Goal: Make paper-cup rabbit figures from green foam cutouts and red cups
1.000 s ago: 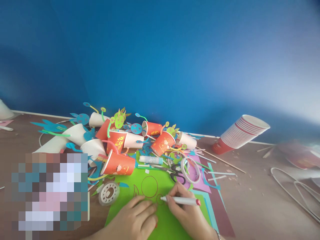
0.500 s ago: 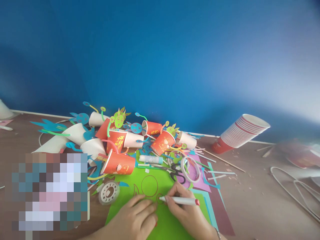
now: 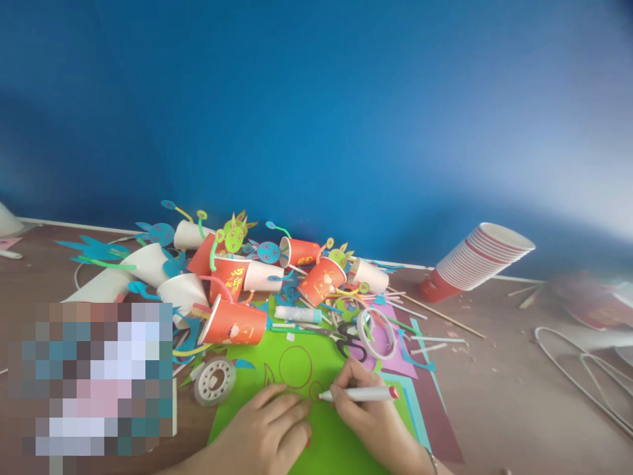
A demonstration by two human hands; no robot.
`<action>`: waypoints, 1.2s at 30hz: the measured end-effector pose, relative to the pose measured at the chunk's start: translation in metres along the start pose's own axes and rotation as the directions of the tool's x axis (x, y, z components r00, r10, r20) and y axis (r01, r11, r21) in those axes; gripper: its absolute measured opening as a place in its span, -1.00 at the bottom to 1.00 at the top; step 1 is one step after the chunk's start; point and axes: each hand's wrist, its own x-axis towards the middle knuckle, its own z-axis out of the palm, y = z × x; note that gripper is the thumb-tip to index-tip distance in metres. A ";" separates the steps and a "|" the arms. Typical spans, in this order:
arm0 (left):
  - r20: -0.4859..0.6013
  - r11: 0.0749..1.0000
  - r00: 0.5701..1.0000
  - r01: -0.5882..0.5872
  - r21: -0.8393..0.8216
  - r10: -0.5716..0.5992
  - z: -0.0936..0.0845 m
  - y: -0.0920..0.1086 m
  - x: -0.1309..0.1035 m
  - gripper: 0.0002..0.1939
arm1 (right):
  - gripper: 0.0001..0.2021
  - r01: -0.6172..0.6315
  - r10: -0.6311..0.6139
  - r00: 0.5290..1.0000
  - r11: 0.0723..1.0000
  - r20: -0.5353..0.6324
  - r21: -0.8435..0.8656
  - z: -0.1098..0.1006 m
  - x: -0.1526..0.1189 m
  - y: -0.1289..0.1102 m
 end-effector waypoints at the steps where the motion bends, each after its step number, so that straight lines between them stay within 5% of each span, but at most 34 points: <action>1: -0.001 1.000 1.000 0.001 0.001 -0.001 0.000 0.000 0.000 -0.82 | -0.82 -0.007 0.007 1.000 1.000 -0.006 0.019 0.000 0.000 0.000; 36: -0.001 1.000 1.000 0.004 0.000 -0.004 0.001 0.000 -0.001 -0.82 | -0.81 0.001 -0.001 1.000 1.000 -0.024 -0.006 -0.001 0.001 -0.001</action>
